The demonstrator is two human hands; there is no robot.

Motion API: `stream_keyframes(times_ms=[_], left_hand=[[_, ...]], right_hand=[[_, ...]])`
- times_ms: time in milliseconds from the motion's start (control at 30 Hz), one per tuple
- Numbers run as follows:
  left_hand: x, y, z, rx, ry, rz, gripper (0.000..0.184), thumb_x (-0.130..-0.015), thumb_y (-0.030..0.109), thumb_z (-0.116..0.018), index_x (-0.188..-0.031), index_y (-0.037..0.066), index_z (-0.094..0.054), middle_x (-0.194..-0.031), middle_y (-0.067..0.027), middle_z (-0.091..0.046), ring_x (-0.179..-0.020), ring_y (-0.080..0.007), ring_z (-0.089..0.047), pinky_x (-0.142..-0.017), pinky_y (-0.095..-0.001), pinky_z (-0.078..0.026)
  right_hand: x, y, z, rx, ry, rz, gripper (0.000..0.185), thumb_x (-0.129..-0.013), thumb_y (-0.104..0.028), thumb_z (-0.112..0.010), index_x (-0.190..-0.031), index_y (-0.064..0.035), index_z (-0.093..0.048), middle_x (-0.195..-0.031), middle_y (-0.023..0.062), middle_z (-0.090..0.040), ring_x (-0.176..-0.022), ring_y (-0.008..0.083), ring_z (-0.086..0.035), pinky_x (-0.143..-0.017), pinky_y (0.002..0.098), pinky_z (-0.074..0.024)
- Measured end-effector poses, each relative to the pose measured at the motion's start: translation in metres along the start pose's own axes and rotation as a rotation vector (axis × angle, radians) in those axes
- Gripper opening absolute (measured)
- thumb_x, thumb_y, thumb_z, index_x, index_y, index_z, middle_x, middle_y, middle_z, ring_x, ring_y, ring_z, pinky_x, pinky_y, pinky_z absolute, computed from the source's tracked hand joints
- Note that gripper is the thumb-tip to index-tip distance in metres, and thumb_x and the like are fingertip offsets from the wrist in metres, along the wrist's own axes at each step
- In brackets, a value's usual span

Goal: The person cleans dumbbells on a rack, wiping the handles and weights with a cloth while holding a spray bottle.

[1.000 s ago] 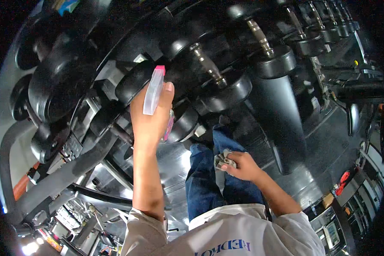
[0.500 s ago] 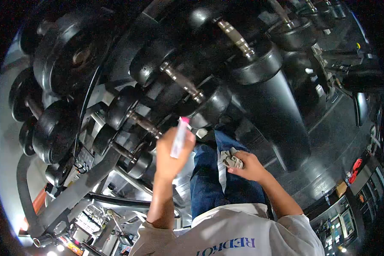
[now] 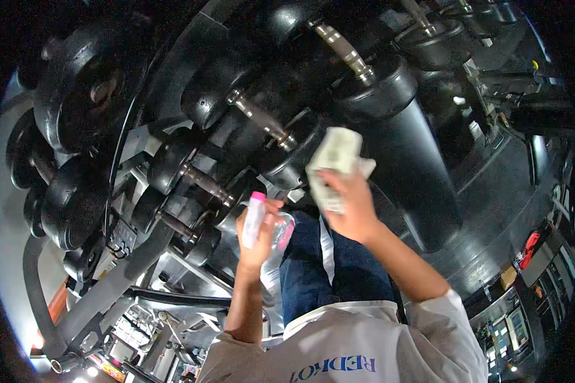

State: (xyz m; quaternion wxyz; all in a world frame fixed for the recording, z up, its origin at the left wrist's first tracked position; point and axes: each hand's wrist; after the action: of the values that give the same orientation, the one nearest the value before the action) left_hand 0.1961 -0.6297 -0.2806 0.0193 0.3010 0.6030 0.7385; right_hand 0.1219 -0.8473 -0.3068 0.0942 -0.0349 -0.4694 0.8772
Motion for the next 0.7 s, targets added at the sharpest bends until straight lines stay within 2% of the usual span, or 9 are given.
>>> stream_keyframes(times_ms=[67,133,233,267,333,433,500,667,700], left_hand=[[-0.002,0.000,0.005,0.041,0.077,0.042,0.038,-0.091,0.035,-0.059,-0.093,-0.003,-0.059,-0.101,-0.0160,-0.065,-0.076,-0.0169,-0.064,-0.070,-0.0317,-0.052],[-0.001,-0.020,0.020,0.058,0.125,0.096,0.045,-0.091,0.045,-0.057,-0.097,0.001,-0.058,-0.102,-0.0139,-0.064,-0.076,-0.0188,-0.063,-0.069,-0.0329,-0.050],[0.003,-0.045,0.036,0.132,0.171,0.072,0.051,-0.090,0.053,-0.050,-0.102,0.004,-0.056,-0.109,-0.0142,-0.060,-0.077,-0.0207,-0.061,-0.076,-0.0366,-0.049],[0.001,-0.045,0.037,0.191,0.143,0.066,0.051,-0.091,0.053,-0.051,-0.102,0.004,-0.055,-0.108,-0.0151,-0.060,-0.077,-0.0206,-0.060,-0.077,-0.0370,-0.049],[-0.004,-0.044,0.041,0.304,0.131,0.051,0.050,-0.092,0.052,-0.050,-0.102,0.004,-0.054,-0.108,-0.0164,-0.060,-0.077,-0.0210,-0.060,-0.077,-0.0379,-0.049],[-0.007,-0.036,0.040,0.335,0.140,0.069,0.047,-0.093,0.049,-0.050,-0.099,0.003,-0.053,-0.106,-0.0179,-0.060,-0.074,-0.0217,-0.061,-0.074,-0.0379,-0.050],[-0.010,-0.038,0.042,0.387,0.126,0.058,0.045,-0.094,0.048,-0.051,-0.098,0.003,-0.053,-0.102,-0.0180,-0.062,-0.070,-0.0219,-0.061,-0.070,-0.0373,-0.051],[-0.014,-0.041,0.045,0.419,0.078,0.032,0.043,-0.093,0.046,-0.052,-0.097,0.003,-0.053,-0.101,-0.0182,-0.063,-0.069,-0.0211,-0.061,-0.073,-0.0389,-0.052],[-0.015,-0.042,0.045,0.432,0.086,0.031,0.043,-0.093,0.047,-0.051,-0.096,0.005,-0.054,-0.100,-0.0167,-0.063,-0.070,-0.0210,-0.059,-0.072,-0.0382,-0.051]], right_hand=[[-0.031,-0.022,-0.023,0.364,-0.178,0.083,0.058,-0.069,-0.026,-0.074,-0.125,-0.0187,-0.058,-0.122,0.0153,-0.057,-0.123,0.0344,-0.048,-0.111,0.0617,-0.0207],[-0.049,-0.022,-0.046,0.462,-0.003,0.279,0.047,-0.076,-0.027,-0.067,-0.122,-0.0187,-0.061,-0.125,0.0124,-0.057,-0.127,0.0298,-0.046,-0.112,0.0590,-0.0207],[-0.074,-0.035,-0.056,0.516,-0.089,0.462,0.036,-0.085,-0.023,-0.054,-0.118,-0.0182,-0.065,-0.120,0.0071,-0.060,-0.128,0.0225,-0.047,-0.110,0.0528,-0.0244],[-0.083,-0.037,-0.060,0.585,-0.054,0.519,0.026,-0.084,-0.023,-0.055,-0.105,-0.0159,-0.069,-0.109,0.0072,-0.065,-0.115,0.0226,-0.055,-0.100,0.0495,-0.0343],[-0.099,-0.050,-0.063,0.609,-0.324,0.398,0.018,-0.084,-0.024,-0.055,-0.090,-0.0136,-0.069,-0.095,0.0064,-0.067,-0.096,0.0222,-0.062,-0.086,0.0442,-0.0403],[-0.108,-0.055,-0.082,0.673,-0.391,0.316,0.016,-0.083,-0.023,-0.056,-0.081,-0.0135,-0.068,-0.084,0.0055,-0.067,-0.083,0.0223,-0.063,-0.077,0.0394,-0.0405],[-0.110,-0.057,-0.086,0.688,-0.387,0.297,0.016,-0.083,-0.023,-0.056,-0.081,-0.0136,-0.068,-0.084,0.0049,-0.068,-0.083,0.0221,-0.064,-0.077,0.0387,-0.0408],[-0.107,-0.045,-0.106,0.653,-0.362,0.257,0.016,-0.083,-0.024,-0.057,-0.081,-0.0141,-0.069,-0.083,0.0028,-0.068,-0.083,0.0209,-0.064,-0.076,0.0364,-0.0412],[-0.105,-0.044,-0.104,0.656,-0.280,0.303,0.016,-0.082,-0.025,-0.058,-0.077,-0.0157,-0.070,-0.080,0.0033,-0.069,-0.079,0.0205,-0.065,-0.075,0.0364,-0.0417]])
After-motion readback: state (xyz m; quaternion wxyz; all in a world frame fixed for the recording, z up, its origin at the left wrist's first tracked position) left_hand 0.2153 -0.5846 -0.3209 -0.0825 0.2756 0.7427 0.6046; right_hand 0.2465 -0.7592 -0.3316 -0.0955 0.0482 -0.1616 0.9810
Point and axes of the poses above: each hand's wrist, its own x-axis away from the middle knuckle, its own z-axis out of the back of the hand, y = z × x
